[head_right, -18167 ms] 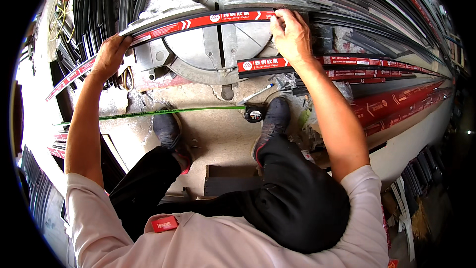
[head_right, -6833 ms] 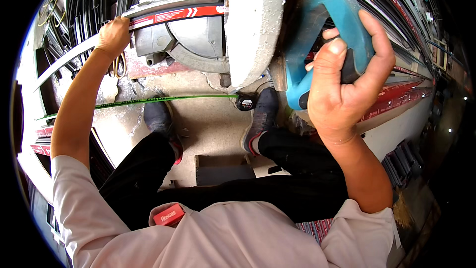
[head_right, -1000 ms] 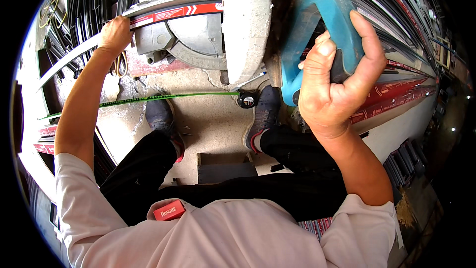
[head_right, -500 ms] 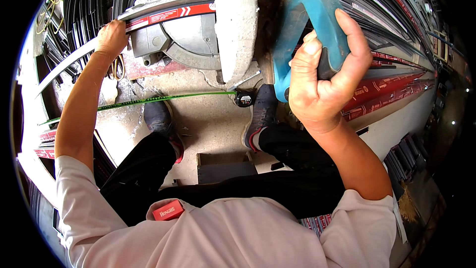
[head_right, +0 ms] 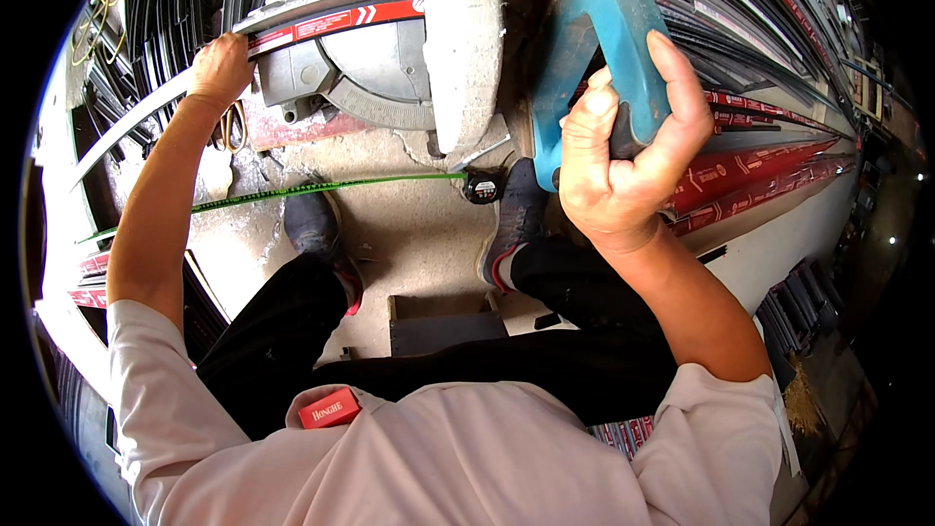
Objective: The person measures and marks a long profile with a tape measure and marker, then cuts it using a miter saw. They repeat this process for multiple profiles, ensuring precise measurements and cuts.
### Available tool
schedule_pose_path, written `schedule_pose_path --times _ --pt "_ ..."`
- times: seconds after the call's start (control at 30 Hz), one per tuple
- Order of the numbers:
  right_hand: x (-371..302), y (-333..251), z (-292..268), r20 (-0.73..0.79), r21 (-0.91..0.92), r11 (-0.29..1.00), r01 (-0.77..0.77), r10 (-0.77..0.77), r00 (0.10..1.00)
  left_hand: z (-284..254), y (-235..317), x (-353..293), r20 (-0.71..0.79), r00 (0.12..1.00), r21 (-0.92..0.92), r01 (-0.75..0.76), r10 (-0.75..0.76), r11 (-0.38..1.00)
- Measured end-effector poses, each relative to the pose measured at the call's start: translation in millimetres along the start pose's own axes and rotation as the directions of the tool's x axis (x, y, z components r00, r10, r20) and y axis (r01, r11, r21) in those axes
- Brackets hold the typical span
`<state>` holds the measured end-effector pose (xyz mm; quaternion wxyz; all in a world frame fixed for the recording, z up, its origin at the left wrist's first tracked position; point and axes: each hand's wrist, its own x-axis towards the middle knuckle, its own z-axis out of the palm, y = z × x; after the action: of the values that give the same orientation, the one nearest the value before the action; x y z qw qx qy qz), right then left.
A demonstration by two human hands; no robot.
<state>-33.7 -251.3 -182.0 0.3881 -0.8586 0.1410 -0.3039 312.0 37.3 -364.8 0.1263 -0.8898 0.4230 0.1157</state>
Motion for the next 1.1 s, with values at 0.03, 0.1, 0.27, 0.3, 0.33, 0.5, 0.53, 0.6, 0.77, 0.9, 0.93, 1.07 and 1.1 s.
schedule_pose_path --times 0.03,0.1,0.27,0.3,0.33,0.5,0.53,0.6,0.77,0.9,0.93,1.07,1.1 --pt "-1.3 0.1 1.1 -0.004 0.003 1.000 -0.004 0.004 1.000 1.2 -0.7 0.2 0.000 1.000 0.000 0.001 -0.001 1.000" --pt "-3.9 1.6 2.0 -0.005 0.020 1.000 -0.004 0.004 1.000 2.4 -2.1 0.8 0.003 1.000 0.000 0.004 -0.004 1.000" --pt "-7.6 4.4 3.2 0.001 0.016 1.000 0.007 -0.007 1.000 2.4 -2.4 0.9 0.004 1.000 -0.008 -0.006 0.006 1.000" --pt "-8.5 4.6 3.2 0.001 0.013 1.000 0.004 -0.004 1.000 2.4 -2.5 0.8 0.003 1.000 -0.006 -0.007 0.007 1.000" --pt "-9.5 4.8 3.2 0.001 0.009 1.000 0.002 -0.002 1.000 2.4 -2.5 0.9 0.003 1.000 -0.005 -0.007 0.007 1.000" --pt "-13.1 6.2 4.6 0.007 0.021 1.000 -0.006 0.006 1.000 1.8 -1.7 0.4 -0.003 1.000 -0.003 -0.003 0.003 1.000" --pt "-13.5 5.8 4.6 0.010 0.024 1.000 -0.012 0.012 1.000 2.0 -1.9 0.1 -0.010 1.000 -0.003 -0.005 0.005 1.000" --pt "-14.7 5.5 4.7 0.012 0.026 0.999 -0.020 0.020 1.000 2.9 -2.7 -0.6 -0.029 0.999 -0.001 -0.016 0.016 1.000" --pt "-20.4 9.6 5.4 0.005 0.025 0.999 -0.024 0.024 1.000 4.0 -3.7 0.0 -0.019 1.000 0.010 -0.015 0.015 1.000" --pt "-25.4 13.2 5.5 0.027 0.025 1.000 -0.004 0.003 1.000 2.8 -2.2 0.8 -0.011 1.000 -0.009 -0.006 0.006 1.000" --pt "-27.2 14.5 6.0 0.031 0.027 1.000 0.001 -0.002 1.000 2.1 -1.9 0.7 -0.003 1.000 -0.009 0.001 -0.001 1.000" --pt "-36.2 17.2 6.4 0.047 -0.002 1.000 -0.003 0.003 0.999 -1.3 0.6 0.8 0.016 1.000 -0.011 0.008 -0.008 1.000" --pt "-39.3 19.6 7.2 0.047 0.007 1.000 0.003 -0.003 0.999 -0.6 0.0 0.6 0.009 1.000 -0.012 0.012 -0.011 1.000"
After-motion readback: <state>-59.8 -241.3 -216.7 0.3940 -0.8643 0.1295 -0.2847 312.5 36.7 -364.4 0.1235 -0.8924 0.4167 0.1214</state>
